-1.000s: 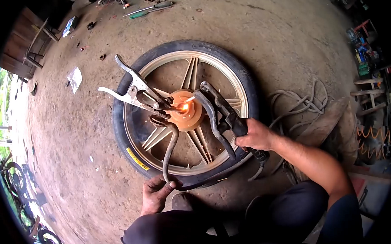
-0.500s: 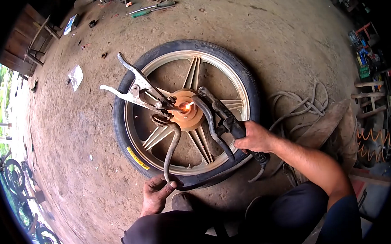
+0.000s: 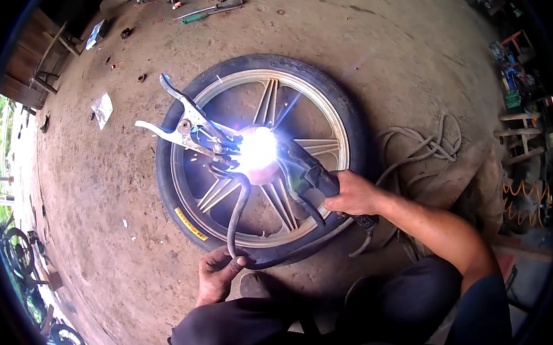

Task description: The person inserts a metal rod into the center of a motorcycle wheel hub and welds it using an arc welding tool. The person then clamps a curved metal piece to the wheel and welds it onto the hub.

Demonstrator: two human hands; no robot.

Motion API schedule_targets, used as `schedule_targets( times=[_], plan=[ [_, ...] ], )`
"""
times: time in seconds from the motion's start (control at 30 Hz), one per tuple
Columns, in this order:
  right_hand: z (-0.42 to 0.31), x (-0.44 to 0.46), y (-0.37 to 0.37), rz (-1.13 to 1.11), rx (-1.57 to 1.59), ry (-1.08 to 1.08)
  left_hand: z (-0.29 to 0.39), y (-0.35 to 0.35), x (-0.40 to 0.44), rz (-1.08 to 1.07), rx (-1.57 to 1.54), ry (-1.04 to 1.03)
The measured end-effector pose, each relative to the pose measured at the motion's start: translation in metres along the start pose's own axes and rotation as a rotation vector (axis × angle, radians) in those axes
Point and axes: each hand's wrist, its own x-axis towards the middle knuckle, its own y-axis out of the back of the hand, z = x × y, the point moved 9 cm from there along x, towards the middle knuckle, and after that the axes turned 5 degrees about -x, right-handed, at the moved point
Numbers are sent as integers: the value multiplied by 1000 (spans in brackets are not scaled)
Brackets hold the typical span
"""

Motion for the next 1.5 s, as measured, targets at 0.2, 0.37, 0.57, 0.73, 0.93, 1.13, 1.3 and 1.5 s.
schedule_targets(
  times=[0.2,0.37,0.57,0.73,0.93,1.13,1.3,1.5],
  plan=[
    [3,0,2,12,-38,-16,-1,2,0,7,34,-2],
    [-3,-2,0,-4,20,-12,-4,4,0,10,26,3],
    [-2,-2,-1,-13,63,-21,-1,2,0,23,5,1],
    [-4,-2,1,4,37,-23,-1,3,1,13,19,-1],
    [-3,-2,-1,-9,24,-51,-1,3,0,20,18,5],
    [0,-2,-1,-17,57,-28,-1,2,0,11,10,-11],
    [-22,-11,8,48,341,-2,1,1,1,1,59,-37],
    [10,-9,1,-8,560,-52,1,0,1,-1,60,-24]
  ],
)
